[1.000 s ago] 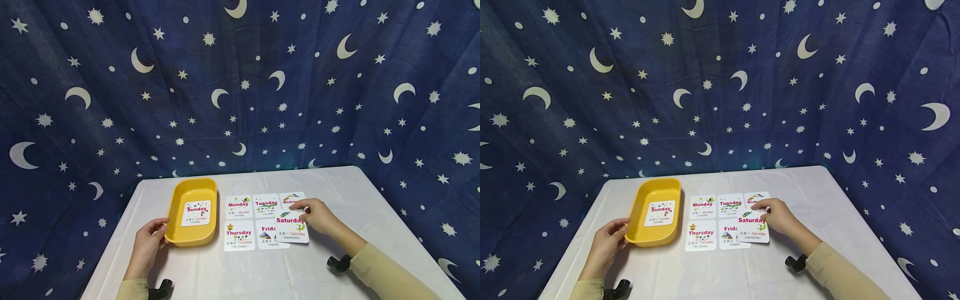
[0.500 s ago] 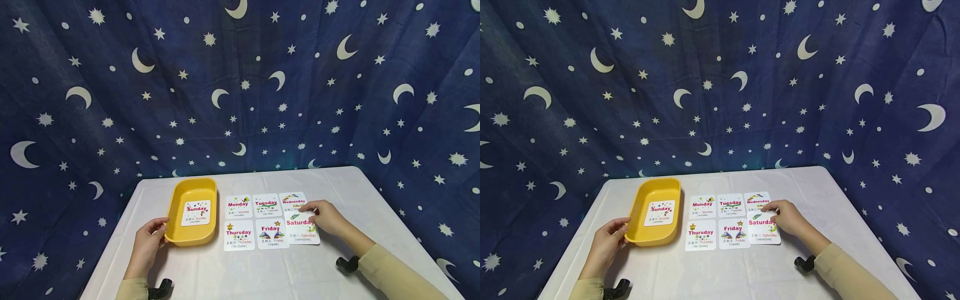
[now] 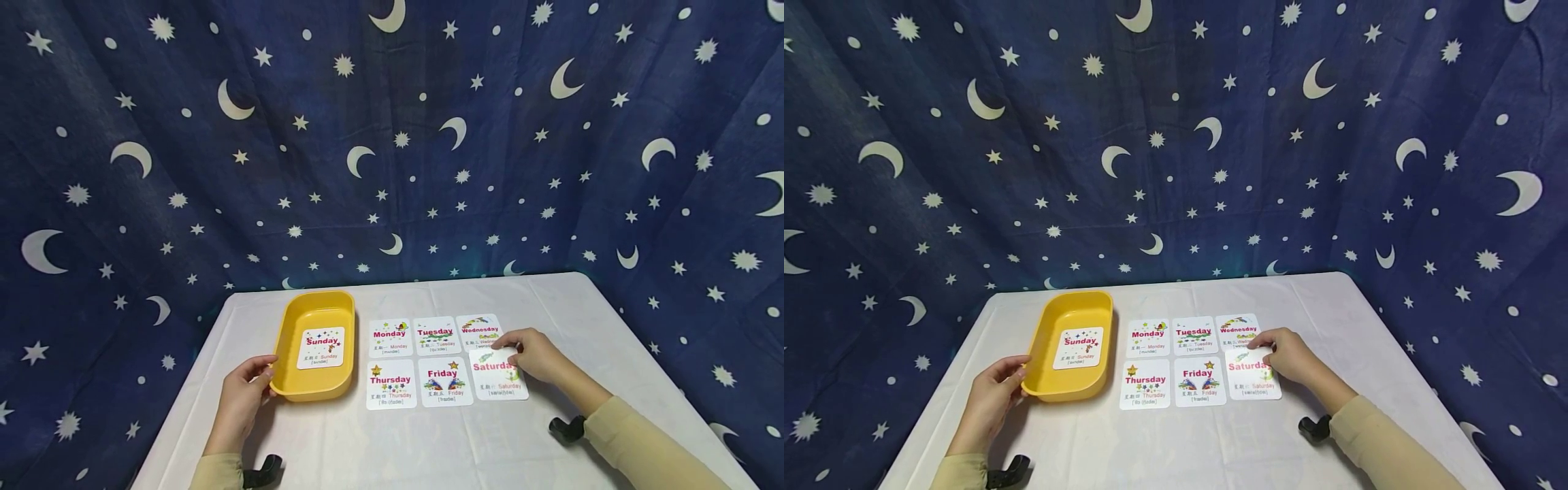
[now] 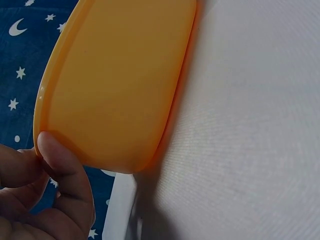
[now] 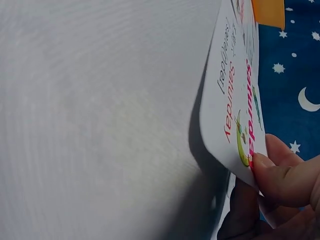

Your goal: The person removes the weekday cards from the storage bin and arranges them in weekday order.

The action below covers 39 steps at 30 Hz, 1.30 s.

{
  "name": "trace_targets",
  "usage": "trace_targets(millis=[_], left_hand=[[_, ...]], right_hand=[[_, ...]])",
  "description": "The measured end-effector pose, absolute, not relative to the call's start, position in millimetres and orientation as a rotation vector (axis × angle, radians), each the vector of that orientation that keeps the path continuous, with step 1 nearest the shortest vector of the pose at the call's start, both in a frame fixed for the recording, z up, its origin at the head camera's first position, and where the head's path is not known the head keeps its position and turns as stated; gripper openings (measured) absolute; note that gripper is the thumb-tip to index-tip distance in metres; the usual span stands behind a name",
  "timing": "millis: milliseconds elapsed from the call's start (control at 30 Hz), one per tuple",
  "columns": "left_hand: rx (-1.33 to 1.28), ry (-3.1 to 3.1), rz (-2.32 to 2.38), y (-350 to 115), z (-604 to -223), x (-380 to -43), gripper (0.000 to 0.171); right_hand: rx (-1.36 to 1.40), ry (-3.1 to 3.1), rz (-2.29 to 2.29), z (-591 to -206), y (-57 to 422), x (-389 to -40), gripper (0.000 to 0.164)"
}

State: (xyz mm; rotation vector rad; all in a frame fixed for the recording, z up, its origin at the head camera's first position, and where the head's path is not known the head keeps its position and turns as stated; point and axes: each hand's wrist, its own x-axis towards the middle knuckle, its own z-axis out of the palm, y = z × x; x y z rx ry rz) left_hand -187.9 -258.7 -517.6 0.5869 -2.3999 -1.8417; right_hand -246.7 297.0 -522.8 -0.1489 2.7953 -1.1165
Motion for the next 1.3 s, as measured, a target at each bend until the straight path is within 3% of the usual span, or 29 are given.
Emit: trace_targets(millis=[1300], left_hand=[[0.590,-2.388,-1.862,-258.1,-517.2,-188.3,0.033]], right_hand=[[-0.093,2.967,-0.914,-533.6,286.9,-245.1,0.034]])
